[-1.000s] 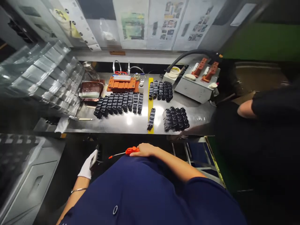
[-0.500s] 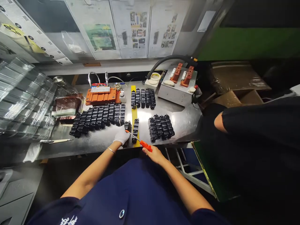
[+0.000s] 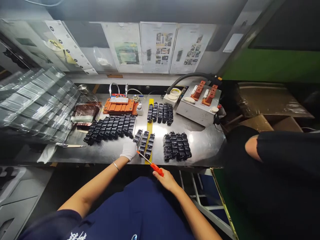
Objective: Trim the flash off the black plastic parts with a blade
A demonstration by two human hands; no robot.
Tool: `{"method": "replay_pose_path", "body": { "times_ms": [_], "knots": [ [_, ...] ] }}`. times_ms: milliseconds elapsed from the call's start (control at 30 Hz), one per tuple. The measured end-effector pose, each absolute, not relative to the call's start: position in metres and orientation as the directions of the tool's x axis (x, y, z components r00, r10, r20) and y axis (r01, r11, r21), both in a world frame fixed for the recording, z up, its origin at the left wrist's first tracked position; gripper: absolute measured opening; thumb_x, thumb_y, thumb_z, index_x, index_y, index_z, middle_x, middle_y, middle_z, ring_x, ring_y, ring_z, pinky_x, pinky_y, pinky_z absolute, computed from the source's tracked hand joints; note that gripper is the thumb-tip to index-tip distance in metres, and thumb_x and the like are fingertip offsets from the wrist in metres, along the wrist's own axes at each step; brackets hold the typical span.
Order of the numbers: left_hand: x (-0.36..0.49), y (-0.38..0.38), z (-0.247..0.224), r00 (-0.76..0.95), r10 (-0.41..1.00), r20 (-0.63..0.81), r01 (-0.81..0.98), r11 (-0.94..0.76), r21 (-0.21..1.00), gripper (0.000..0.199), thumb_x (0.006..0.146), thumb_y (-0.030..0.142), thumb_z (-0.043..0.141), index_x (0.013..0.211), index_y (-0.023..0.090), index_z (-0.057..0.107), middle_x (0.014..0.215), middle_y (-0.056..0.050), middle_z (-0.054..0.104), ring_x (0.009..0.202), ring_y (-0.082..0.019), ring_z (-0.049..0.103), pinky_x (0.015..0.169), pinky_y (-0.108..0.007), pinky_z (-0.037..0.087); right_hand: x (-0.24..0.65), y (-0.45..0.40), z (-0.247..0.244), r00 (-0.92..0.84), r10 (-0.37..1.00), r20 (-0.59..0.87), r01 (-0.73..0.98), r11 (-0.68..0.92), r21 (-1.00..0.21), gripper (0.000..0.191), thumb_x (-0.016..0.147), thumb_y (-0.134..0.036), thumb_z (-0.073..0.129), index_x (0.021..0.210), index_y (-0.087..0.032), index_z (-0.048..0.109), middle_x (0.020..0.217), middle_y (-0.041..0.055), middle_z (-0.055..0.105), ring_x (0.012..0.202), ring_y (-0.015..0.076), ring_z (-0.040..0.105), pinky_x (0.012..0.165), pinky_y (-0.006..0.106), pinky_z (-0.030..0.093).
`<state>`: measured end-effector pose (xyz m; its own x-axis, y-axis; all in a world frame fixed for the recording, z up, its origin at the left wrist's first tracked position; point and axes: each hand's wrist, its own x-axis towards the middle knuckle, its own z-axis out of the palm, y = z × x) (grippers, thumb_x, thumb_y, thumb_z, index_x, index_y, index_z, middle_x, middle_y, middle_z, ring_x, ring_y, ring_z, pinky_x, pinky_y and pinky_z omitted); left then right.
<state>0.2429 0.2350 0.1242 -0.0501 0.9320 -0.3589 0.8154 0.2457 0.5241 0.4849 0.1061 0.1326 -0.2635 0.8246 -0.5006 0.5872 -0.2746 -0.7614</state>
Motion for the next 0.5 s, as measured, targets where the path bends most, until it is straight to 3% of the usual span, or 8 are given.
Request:
{"method": "replay_pose_path", "body": {
  "times_ms": [133,233,367,500],
  "knots": [
    [0.222,0.194,0.111,-0.2,0.863,-0.465,0.713,0.454,0.535,0.041,0.092,0.035,0.062,0.13,0.019,0.056,0.135,-0.012,0.056,0.118,-0.027,0.058,0.097,-0.051,0.051,0.469,0.115,0.141,-0.373,0.771,-0.517,0.619,-0.208,-0.757,0.053,0.084,-0.067,0.05,0.081,-0.018,0.068,0.068,0.0015,0.063,0.071,0.0192,0.058,0.07,0.031,0.049],
    [0.187,0.154,0.107,-0.235,0.784,-0.574,0.537,0.597,0.596,0.037,0.092,0.034,0.062,0.126,0.02,0.059,0.132,-0.011,0.058,0.115,-0.025,0.06,0.096,-0.048,0.052,0.448,0.122,0.153,-0.473,0.706,-0.526,0.656,-0.116,-0.746,0.048,0.082,-0.066,0.052,0.083,-0.022,0.071,0.066,0.0002,0.061,0.07,0.0202,0.056,0.069,0.031,0.048],
    [0.119,0.076,0.108,-0.246,0.672,-0.699,0.167,0.74,0.652,0.033,0.092,0.035,0.062,0.119,0.016,0.061,0.12,-0.009,0.064,0.103,-0.022,0.064,0.087,-0.044,0.056,0.407,0.117,0.165,-0.595,0.594,-0.542,0.698,0.047,-0.715,0.048,0.078,-0.067,0.052,0.068,-0.021,0.065,0.056,-0.0009,0.05,0.056,0.016,0.043,0.061,0.031,0.041],
    [0.05,-0.01,0.108,-0.3,0.6,-0.741,-0.212,0.716,0.665,0.035,0.094,0.04,0.058,0.12,0.016,0.06,0.117,-0.009,0.064,0.097,-0.02,0.065,0.082,-0.041,0.057,0.351,0.096,0.161,-0.664,0.501,-0.555,0.712,0.194,-0.675,0.052,0.071,-0.07,0.058,0.054,-0.021,0.054,0.053,-0.0002,0.047,0.053,0.014,0.039,0.056,0.03,0.035]
  ]
}}
